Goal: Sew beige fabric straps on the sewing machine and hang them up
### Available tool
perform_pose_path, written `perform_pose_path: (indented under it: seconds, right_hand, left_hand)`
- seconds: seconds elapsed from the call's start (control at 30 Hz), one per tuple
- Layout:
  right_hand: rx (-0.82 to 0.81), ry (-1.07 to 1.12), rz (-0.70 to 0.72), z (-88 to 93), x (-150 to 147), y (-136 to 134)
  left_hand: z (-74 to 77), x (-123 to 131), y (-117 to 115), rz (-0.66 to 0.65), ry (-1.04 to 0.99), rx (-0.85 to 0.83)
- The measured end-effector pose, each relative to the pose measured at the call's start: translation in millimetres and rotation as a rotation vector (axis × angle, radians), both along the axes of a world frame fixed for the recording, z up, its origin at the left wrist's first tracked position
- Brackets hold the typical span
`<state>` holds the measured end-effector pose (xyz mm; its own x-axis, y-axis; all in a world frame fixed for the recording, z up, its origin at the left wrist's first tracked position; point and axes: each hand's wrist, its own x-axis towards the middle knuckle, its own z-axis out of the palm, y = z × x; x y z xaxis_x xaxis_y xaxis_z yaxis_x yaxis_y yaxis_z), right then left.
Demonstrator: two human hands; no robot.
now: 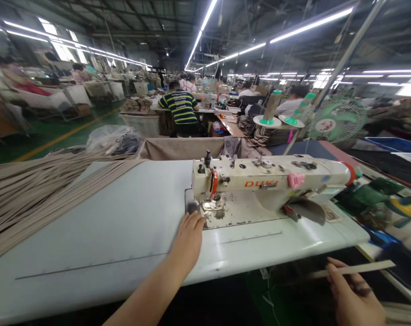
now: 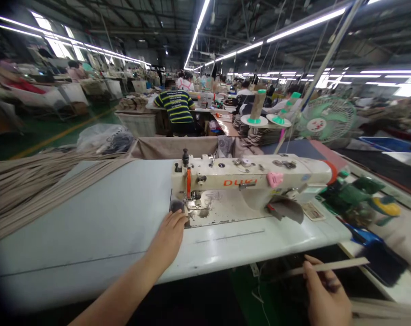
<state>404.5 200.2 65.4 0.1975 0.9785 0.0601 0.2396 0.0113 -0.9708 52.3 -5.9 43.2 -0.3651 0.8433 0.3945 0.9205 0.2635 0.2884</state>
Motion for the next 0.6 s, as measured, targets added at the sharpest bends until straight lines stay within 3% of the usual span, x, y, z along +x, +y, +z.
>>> perform_pose_path:
  seconds: [0.17, 0.33, 0.6]
  right_hand:
    - [0.03, -0.021, 0.028, 20.1, -20, -17]
    - [0.003, 0.072, 0.143, 15.7, -30, -24]
    - [0.05, -0.093, 0.338, 6.3, -45, -37]
  left_hand:
    - [5.1, -5, 6, 0.023, -0.085, 0.026]
    - [15.8, -8, 9, 0.053, -0.138, 0.006]
    - [21.8, -13, 11, 0.049, -0.239, -0.027]
